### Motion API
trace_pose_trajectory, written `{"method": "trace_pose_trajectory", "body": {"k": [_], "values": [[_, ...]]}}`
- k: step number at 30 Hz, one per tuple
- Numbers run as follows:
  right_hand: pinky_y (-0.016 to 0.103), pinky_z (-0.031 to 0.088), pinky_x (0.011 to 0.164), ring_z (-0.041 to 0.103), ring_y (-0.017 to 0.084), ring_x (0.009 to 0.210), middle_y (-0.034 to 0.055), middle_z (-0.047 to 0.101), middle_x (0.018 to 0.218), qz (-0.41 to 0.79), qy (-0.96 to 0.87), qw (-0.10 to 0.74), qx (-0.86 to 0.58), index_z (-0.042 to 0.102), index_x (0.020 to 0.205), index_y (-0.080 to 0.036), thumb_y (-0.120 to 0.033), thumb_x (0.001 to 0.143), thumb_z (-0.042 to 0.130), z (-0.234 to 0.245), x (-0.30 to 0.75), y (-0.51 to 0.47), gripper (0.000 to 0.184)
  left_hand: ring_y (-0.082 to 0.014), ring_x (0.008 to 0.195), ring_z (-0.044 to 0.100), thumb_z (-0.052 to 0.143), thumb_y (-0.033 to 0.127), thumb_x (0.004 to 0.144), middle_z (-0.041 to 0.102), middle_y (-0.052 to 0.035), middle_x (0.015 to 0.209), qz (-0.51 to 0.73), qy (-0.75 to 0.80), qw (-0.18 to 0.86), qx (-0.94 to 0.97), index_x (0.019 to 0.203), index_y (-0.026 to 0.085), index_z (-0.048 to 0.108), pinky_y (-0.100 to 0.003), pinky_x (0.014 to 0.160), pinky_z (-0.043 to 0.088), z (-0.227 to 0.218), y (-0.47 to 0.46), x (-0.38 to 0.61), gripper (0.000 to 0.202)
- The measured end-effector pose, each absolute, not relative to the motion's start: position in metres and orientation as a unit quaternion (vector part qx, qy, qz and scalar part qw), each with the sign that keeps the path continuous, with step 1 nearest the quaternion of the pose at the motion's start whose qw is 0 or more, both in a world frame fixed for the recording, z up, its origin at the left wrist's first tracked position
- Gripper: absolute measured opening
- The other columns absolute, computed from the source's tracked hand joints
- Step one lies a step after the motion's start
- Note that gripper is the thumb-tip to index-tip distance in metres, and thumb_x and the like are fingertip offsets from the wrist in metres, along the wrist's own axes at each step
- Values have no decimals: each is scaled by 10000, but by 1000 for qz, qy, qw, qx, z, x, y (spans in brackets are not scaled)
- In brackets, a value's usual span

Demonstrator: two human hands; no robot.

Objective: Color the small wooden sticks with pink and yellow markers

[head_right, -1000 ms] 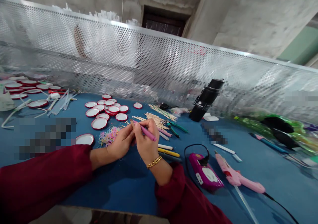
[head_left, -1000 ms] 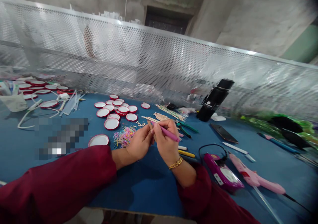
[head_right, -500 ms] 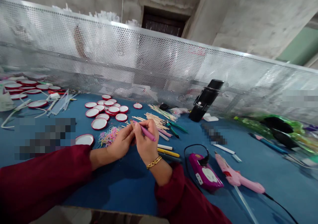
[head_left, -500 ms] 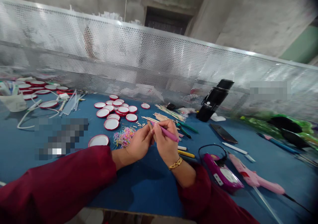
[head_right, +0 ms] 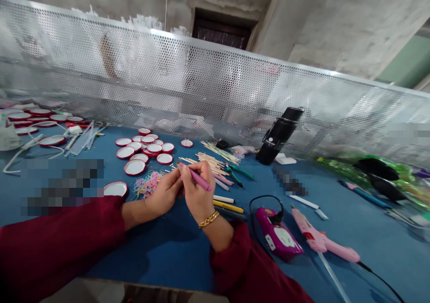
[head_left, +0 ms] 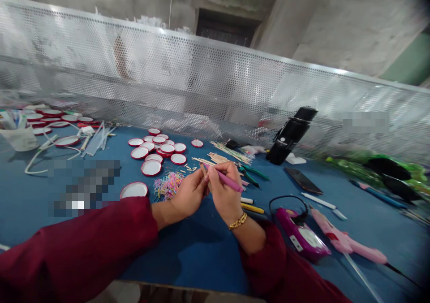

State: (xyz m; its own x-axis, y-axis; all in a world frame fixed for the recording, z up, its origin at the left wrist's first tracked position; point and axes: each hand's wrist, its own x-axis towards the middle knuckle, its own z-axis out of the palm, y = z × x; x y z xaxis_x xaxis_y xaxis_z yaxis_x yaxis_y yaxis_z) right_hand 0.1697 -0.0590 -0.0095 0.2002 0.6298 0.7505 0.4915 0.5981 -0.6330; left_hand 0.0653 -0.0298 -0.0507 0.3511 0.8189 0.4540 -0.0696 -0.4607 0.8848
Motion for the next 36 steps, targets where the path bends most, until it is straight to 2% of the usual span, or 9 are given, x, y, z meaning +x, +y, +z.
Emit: {"method": "trace_pose_trajectory", "body": {"k": [9,36], "values": [[306,455,655,543,147,684,-3,549,733,49,-634,629,-447,529,777,-203,-297,871,569,-8,171,-60,139,-107,534,443,372,501,929,516,3,639,508,281,422,697,834,177,485,-241,505,348,-51,-30,66,356],[313,455,661,542,156,689,-2,554,728,68,-647,611,-451,526,763,-211,-324,875,563,-10,172,-60,163,-110,534,429,378,537,914,506,5,643,497,272,445,693,870,175,505,-243,500,343,-50,-31,64,386]]}}
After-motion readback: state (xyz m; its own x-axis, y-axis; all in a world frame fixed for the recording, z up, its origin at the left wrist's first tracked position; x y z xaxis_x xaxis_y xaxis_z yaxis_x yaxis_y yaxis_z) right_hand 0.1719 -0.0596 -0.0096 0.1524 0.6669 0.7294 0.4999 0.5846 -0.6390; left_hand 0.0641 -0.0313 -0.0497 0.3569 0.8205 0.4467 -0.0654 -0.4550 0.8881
